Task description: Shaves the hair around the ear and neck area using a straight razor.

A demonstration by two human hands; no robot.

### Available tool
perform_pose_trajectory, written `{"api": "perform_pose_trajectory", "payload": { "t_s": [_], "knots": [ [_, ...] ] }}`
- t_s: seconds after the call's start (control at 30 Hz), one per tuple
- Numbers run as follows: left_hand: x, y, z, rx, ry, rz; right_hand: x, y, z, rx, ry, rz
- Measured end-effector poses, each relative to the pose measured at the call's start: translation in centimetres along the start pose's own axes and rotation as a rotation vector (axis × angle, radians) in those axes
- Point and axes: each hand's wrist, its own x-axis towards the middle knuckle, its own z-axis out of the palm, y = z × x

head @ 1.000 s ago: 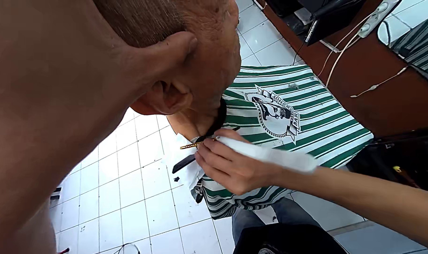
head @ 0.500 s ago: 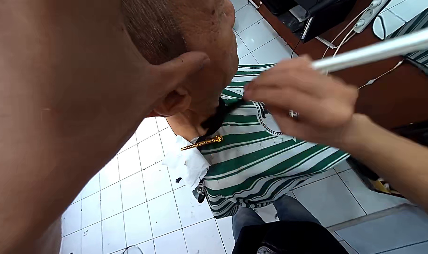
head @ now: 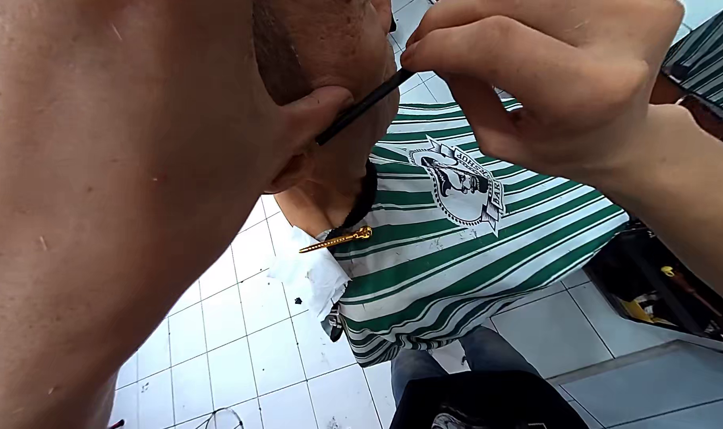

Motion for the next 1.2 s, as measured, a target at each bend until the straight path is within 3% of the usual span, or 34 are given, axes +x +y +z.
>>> {"api": "perform_pose_trajectory", "payload": {
  "t_s": [0.07, 0.2, 0.67, 1.03, 1.2],
  "knots": [
    [-0.1, -0.2, 0.0, -0.026, -0.009, -0.019, -0.1, -0.5, 0.2, -0.017, -0.015, 0.010],
    [-1.4, 3.7, -1.4, -0.172, -0.137, -0.294, 1.2, -4.1, 0.5, -0.135, -0.034, -0.009],
    [-1.5, 2.9, -0.9, -0.245, -0.143, -0.273, 0.8, -4.3, 1.2, -0.106, 0.032, 0.017],
    [-1.4, 3.1, -1.1, -0.226, -0.125, -0.253, -1.6, -4.2, 2.2, -0.102, -0.085, -0.007],
    [-2.3, 2.6, -2.1, -0.181, -0.047, -0.118, -3.0, -8.9, 2.3, -0.016, -0.011, 0.151]
  ]
}}
